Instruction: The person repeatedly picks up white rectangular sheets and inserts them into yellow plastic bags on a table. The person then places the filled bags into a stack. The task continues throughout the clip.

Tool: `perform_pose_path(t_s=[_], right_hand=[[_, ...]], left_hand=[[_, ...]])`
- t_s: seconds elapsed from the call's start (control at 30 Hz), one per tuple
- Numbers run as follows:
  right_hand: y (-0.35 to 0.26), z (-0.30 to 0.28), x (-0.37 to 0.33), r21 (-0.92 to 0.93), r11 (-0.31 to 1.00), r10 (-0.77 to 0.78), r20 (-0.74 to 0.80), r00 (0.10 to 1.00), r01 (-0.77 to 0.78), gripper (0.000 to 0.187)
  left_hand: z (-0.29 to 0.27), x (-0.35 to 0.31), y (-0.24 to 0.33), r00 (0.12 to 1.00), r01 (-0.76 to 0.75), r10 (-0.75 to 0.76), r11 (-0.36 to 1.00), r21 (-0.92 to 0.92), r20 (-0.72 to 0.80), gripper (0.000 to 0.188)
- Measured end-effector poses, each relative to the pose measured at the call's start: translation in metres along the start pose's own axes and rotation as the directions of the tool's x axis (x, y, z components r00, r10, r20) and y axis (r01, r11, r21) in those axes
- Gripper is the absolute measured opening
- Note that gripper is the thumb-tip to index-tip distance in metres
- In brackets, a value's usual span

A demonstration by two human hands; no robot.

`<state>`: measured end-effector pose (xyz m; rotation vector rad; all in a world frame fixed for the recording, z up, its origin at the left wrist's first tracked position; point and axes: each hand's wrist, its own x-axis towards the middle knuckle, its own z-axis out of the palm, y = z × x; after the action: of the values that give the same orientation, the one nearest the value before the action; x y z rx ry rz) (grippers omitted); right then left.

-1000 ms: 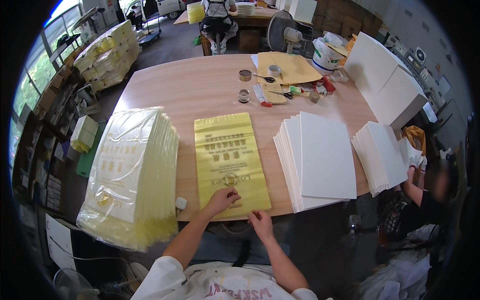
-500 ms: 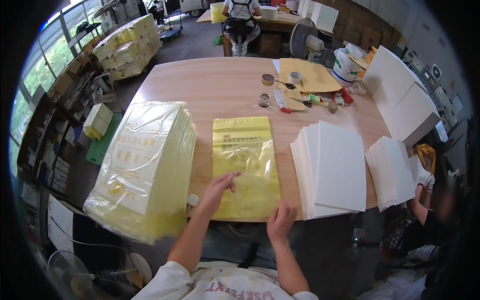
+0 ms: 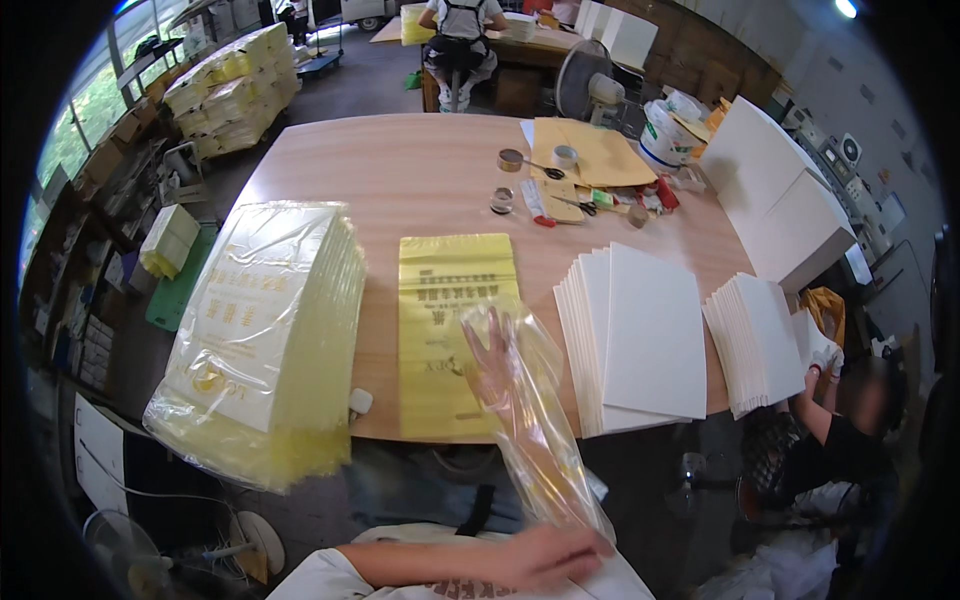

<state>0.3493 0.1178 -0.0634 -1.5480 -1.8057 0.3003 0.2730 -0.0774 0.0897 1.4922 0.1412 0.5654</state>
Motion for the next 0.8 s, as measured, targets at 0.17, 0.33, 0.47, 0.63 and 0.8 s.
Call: perform_pose_path(t_s=[0.17,0.33,0.47,0.63,0.8], right_hand=[[0.095,0.034,-0.114,-0.065,0.991,-0.114,0.06,0.992,0.118,0.045],[-0.005,-0.122,-0.133,0.339,0.887,0.211,0.305,0.929,-0.313,0.022],[0.027,-0.18,-0.11,-0.218,0.948,0.145,-0.348,0.926,-0.23,0.023],[0.079,-0.199,-0.099,-0.326,0.931,0.109,-0.186,0.976,-0.166,0.023],[0.069,-0.214,-0.094,-0.265,0.955,0.056,-0.284,0.957,-0.135,0.012]], left_hand=[[-0.074,0.02,-0.103,0.94,0.284,-0.021,0.602,0.746,-0.34,0.025],[-0.173,0.008,-0.139,0.77,0.433,0.196,0.537,0.724,-0.607,0.013],[-0.16,0.02,-0.121,0.866,0.362,0.074,0.59,0.722,-0.494,0.019],[-0.129,0.045,-0.126,0.934,0.297,-0.033,0.623,0.723,-0.355,0.024],[-0.112,0.069,-0.13,0.884,0.363,-0.278,0.915,0.176,-0.376,0.029]])
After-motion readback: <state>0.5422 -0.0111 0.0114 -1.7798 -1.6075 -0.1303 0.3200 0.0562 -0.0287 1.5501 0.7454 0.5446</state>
